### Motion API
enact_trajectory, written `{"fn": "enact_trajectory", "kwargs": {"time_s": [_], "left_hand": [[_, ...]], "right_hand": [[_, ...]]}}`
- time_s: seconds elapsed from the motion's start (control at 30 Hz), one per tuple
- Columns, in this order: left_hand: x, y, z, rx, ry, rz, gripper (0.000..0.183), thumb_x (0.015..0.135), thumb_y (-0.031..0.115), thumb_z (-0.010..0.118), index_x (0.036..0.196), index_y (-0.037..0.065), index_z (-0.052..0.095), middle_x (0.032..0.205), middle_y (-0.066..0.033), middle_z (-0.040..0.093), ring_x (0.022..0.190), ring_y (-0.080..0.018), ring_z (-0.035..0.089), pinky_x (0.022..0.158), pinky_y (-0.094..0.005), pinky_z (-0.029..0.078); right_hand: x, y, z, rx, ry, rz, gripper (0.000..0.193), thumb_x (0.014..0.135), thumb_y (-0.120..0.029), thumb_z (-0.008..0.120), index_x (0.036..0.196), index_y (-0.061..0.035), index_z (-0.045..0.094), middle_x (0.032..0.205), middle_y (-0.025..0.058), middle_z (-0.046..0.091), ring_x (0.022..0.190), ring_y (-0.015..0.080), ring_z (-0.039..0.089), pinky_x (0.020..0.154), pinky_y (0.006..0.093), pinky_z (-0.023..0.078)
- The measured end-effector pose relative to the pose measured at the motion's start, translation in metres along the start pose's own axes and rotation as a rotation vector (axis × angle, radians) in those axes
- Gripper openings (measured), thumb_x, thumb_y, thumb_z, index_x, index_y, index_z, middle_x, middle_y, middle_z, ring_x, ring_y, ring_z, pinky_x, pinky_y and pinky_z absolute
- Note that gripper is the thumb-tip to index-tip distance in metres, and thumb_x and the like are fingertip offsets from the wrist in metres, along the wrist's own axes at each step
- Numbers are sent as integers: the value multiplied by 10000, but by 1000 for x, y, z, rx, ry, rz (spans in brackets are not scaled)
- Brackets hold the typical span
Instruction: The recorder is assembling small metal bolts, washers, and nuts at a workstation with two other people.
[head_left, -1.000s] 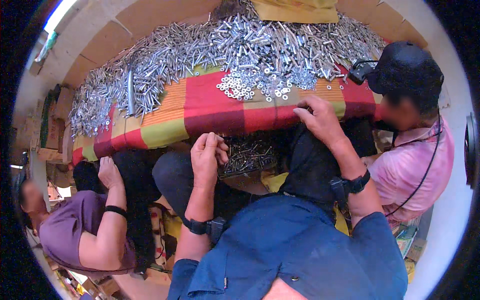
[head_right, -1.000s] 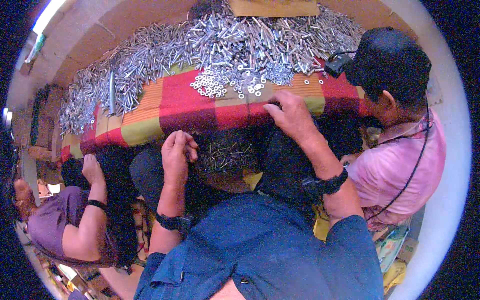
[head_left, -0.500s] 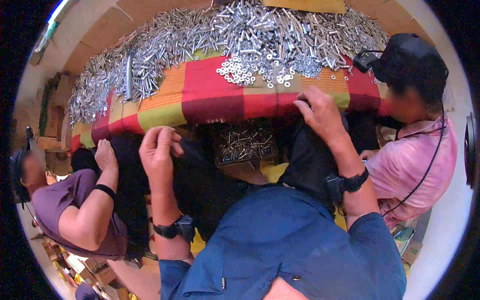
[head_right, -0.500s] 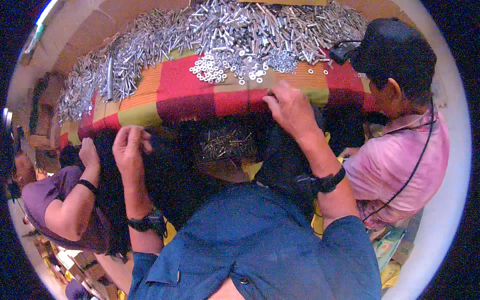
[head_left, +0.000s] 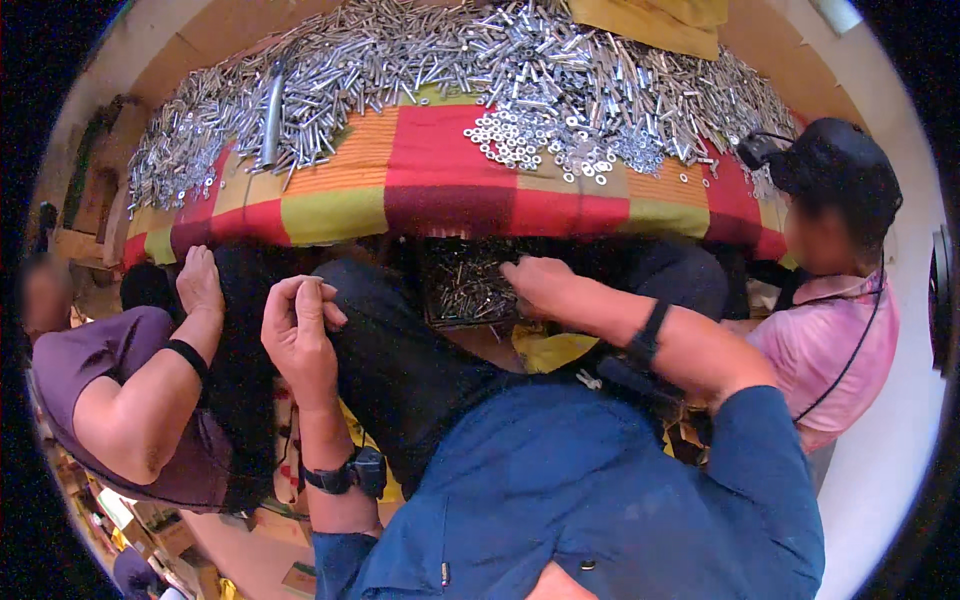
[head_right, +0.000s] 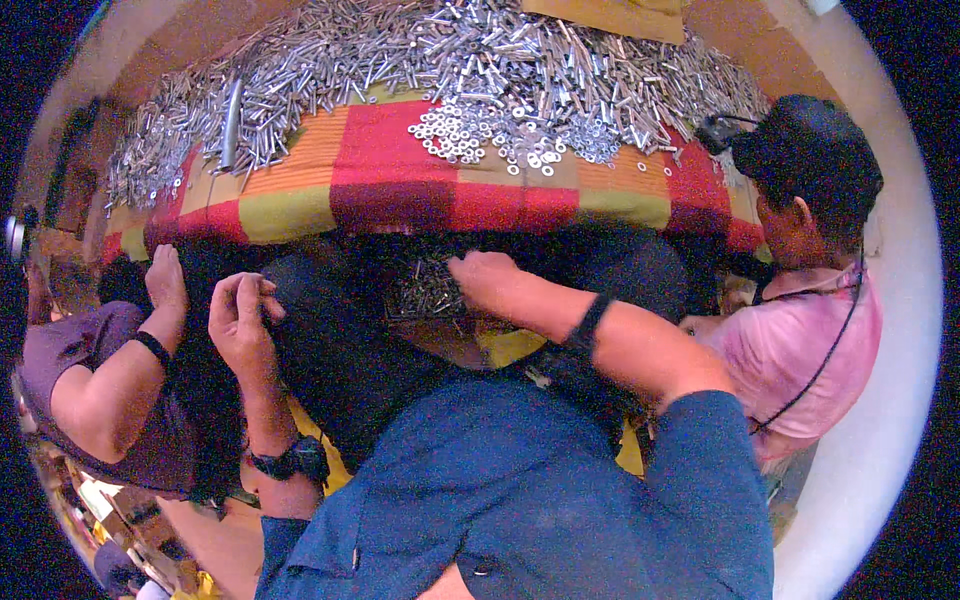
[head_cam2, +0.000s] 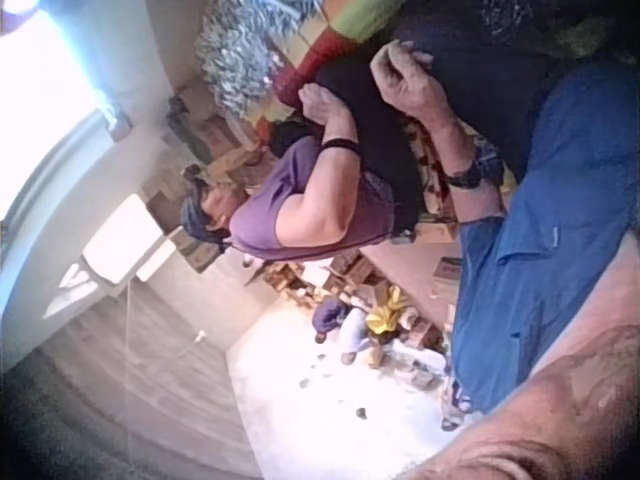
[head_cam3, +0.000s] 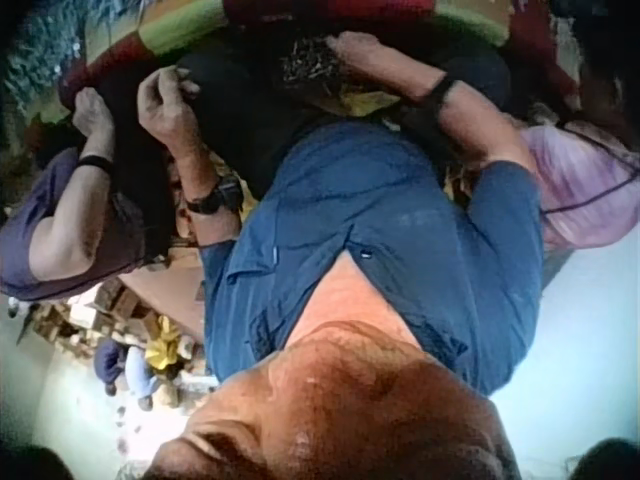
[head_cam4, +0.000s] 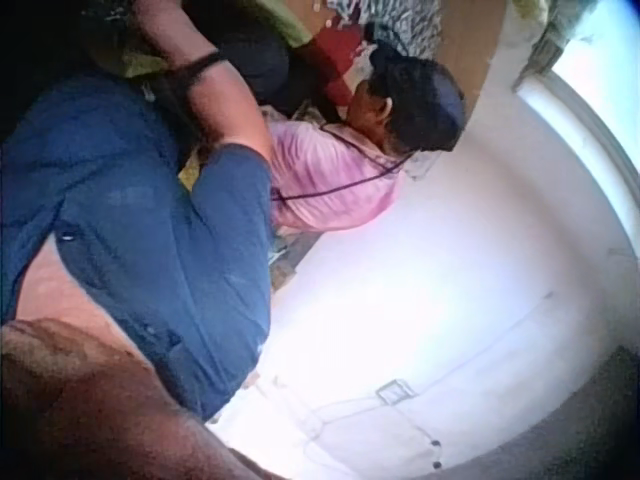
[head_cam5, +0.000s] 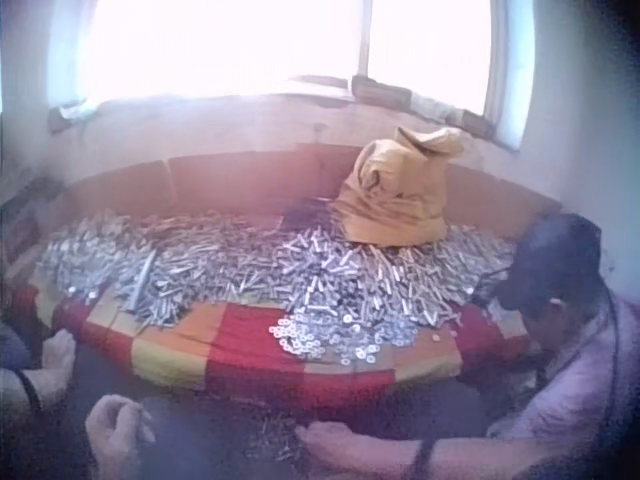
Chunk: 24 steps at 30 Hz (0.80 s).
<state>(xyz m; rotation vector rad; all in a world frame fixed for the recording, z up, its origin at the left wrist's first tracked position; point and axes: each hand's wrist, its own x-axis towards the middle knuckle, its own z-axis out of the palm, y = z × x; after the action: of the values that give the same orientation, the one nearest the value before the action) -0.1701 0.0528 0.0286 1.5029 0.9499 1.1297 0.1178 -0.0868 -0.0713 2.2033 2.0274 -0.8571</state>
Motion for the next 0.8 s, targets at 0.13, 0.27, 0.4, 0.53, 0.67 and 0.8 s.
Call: {"fn": "enact_trajectory", "kwargs": {"time_s": [0.13,0.27,0.4,0.53,0.67,0.8], "left_hand": [[-1,-4,-3,18,2,21,125,1014,105,555,958,14,620,826,-55,634,598,-81,529,551,-226,432],[-2,-10,-7,88,5,77,132,1020,89,528,944,14,605,844,-56,615,591,-81,510,542,-221,417],[3,-15,-9,92,49,101,134,1020,76,513,942,5,598,846,-70,609,588,-88,508,531,-223,416],[9,-15,-6,19,32,107,118,1013,51,513,959,-20,591,903,-108,602,581,-86,497,548,-211,410],[8,-11,-4,28,37,122,134,1015,83,522,962,-17,593,902,-125,606,565,-93,493,533,-214,408],[15,-12,3,38,3,134,143,1015,101,531,961,-16,593,897,-129,606,562,-95,492,522,-216,406]], "right_hand": [[56,42,83,-2,-134,74,391,964,-318,515,1248,-70,619,1210,248,650,1132,435,623,955,538,508],[79,72,172,-117,276,-55,470,918,-181,510,1387,-171,522,1385,286,493,1265,451,528,1003,516,502],[80,59,166,-24,144,6,612,918,-146,507,1514,-209,383,1505,306,363,1333,519,440,1091,566,418],[84,59,162,-177,34,-69,657,888,-107,529,1520,-209,380,1490,317,375,1312,558,435,1107,590,384],[92,60,156,-136,187,-162,628,873,-99,538,1487,-153,422,1487,304,397,1329,525,434,1135,570,355],[98,59,121,-52,119,-127,618,875,-102,538,1481,-147,428,1484,302,402,1328,520,436,1136,568,355]]}}
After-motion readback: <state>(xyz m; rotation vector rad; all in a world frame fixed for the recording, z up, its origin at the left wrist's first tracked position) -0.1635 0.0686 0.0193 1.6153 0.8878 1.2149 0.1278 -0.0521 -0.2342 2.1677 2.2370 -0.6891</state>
